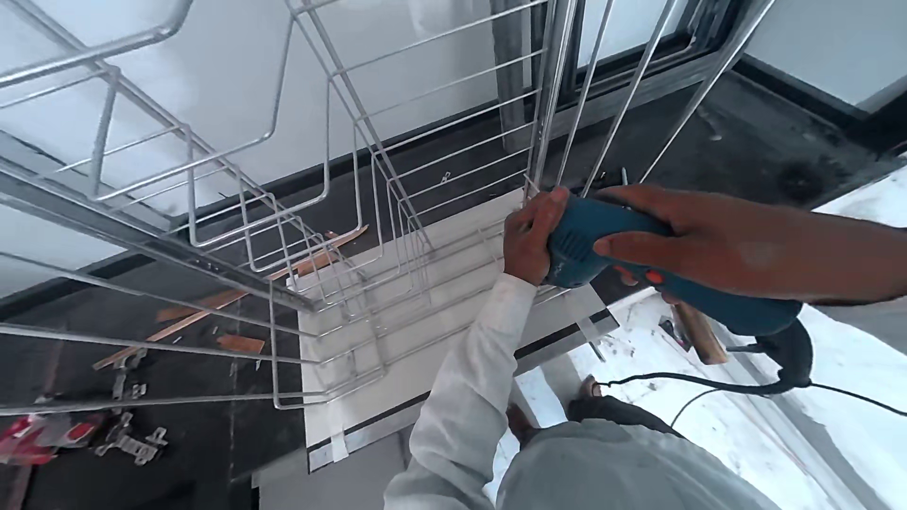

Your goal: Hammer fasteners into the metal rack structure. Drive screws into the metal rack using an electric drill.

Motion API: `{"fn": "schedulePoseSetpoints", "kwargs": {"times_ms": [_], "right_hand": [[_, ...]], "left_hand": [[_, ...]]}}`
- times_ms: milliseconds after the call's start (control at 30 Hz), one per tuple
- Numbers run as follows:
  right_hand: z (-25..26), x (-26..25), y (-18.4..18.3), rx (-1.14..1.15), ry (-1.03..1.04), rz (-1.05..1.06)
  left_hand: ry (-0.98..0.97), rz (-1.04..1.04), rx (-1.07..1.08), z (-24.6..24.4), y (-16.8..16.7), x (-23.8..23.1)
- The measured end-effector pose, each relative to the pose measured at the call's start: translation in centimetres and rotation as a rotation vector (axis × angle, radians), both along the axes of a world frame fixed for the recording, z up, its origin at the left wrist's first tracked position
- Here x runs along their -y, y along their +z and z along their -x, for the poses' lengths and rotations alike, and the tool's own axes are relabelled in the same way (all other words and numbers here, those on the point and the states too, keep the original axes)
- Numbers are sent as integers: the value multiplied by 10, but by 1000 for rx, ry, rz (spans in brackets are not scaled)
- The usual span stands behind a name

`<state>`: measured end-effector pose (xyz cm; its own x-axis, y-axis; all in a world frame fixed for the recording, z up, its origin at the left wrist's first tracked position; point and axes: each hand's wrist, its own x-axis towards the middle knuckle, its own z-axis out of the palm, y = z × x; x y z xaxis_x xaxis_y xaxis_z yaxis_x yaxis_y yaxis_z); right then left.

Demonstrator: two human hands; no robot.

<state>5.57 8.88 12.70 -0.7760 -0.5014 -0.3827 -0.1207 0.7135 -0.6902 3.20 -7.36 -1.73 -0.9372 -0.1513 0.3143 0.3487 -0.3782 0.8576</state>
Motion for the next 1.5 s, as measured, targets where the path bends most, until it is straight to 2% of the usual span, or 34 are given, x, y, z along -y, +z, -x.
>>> {"fn": "schedulePoseSetpoints", "kwargs": {"times_ms": [500, 800, 1133, 1400, 1500], "right_hand": [[22, 1, 6, 63, 9, -36], [28, -3, -3, 45, 54, -35], [40, -13, -10, 11, 143, -10], [36, -13, -8, -55, 185, -81], [36, -12, -7, -45, 188, -33]], "left_hand": [[13, 27, 105, 11, 3, -1], [72, 31, 28, 10, -10, -3], [113, 104, 27, 11, -12, -4], [142, 109, -16, 7, -15, -6], [119, 80, 8, 7, -11, -6]]}}
